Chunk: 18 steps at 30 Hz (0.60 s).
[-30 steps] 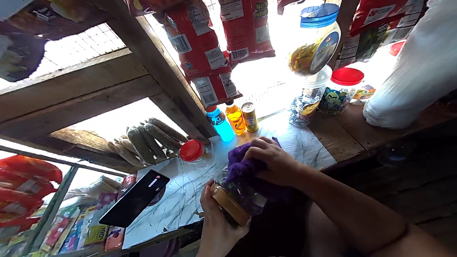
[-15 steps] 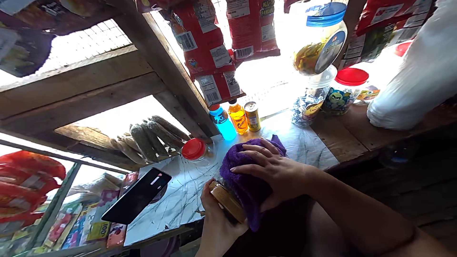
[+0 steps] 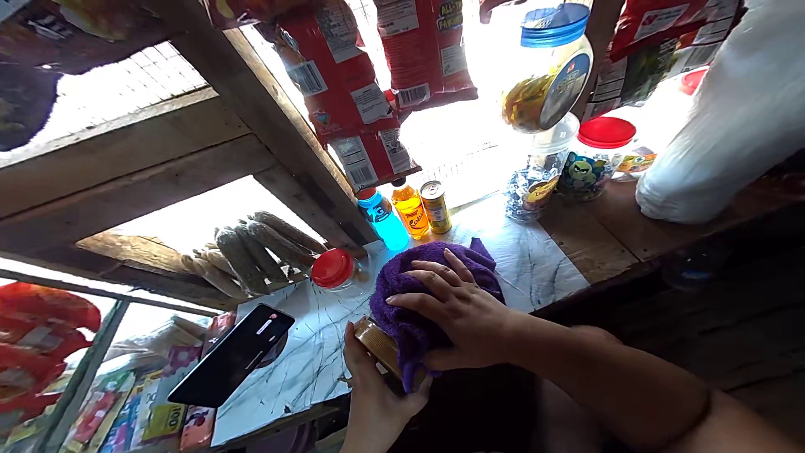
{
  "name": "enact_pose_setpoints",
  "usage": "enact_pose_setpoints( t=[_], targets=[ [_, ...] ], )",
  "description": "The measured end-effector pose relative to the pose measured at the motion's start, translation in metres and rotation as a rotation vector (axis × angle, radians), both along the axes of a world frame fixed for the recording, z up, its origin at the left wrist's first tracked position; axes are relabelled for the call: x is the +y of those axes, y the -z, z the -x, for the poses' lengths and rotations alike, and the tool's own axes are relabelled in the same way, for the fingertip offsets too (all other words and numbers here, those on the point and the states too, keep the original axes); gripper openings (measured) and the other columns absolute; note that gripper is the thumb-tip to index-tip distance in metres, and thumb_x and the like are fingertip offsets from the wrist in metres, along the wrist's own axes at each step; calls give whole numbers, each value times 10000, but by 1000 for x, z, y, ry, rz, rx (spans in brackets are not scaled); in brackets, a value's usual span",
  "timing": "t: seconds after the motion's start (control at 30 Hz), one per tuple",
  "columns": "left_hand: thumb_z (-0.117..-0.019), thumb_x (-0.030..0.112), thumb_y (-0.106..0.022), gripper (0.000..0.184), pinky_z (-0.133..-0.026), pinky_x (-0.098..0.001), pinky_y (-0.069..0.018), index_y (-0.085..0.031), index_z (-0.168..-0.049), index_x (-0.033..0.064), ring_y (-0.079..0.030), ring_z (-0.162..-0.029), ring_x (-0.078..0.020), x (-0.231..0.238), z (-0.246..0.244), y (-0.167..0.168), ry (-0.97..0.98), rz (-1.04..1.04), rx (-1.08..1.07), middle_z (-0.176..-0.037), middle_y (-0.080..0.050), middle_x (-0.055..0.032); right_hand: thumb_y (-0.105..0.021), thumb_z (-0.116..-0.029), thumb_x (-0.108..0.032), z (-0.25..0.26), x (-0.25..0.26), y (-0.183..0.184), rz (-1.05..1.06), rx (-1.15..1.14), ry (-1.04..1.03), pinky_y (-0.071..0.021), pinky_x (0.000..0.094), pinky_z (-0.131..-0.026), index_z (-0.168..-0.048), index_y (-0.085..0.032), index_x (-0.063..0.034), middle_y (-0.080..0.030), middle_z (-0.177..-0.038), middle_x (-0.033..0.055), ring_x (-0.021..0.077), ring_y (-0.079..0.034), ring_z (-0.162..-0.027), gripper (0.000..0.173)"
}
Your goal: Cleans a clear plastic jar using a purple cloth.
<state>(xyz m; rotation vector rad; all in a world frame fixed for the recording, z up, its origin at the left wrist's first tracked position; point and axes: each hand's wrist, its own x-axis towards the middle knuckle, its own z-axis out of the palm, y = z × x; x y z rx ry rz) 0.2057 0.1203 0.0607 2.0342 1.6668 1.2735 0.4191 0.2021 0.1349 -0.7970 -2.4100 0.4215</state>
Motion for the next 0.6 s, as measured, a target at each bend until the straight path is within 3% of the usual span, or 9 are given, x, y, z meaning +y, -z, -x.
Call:
enact_pose_setpoints(
  t=[0.1,0.23,0.43,0.6],
  targets=[
    [-570,559,-860,1440,-1107,-295,-409,-29,-1565,-66,-462,-1370,-190,0,0,1,4,-7,-10,-1491,-333,-369,-646,-909,-532,2,4,3,-33,50,38,-219,687,-1167,-1420,-550,-290,-554,-1467,61,306,-407,-1457,573],
    [-599,568,-865,1414,-1100,-281,-420,-36,-1568,-42,-465,-1368,-181,-1,-1,4,30,-31,-26,-1499,-321,-361,-612,-964,-454,3,10,1,-16,98,90,-275,608,-1170,-1314,-638,-271,-623,-1354,24,245,-493,-1374,396],
    [-584,531,-881,1414,-1082,-274,-441,-47,-1557,-66,-480,-1354,-190,-1,-1,3,39,-22,-45,-1484,-344,-359,-603,-977,-382,3,16,2,-10,129,121,-329,570,-1148,-1282,-673,-232,-654,-1305,44,257,-535,-1326,347],
    [-590,553,-869,1415,-1055,-258,-458,-43,-1570,-45,-485,-1348,-169,-3,-4,3,19,-2,-47,-1511,-309,-360,-546,-1000,-448,0,21,7,-33,120,131,-304,569,-1178,-1321,-664,-265,-648,-1346,36,234,-499,-1388,388]
  ],
)
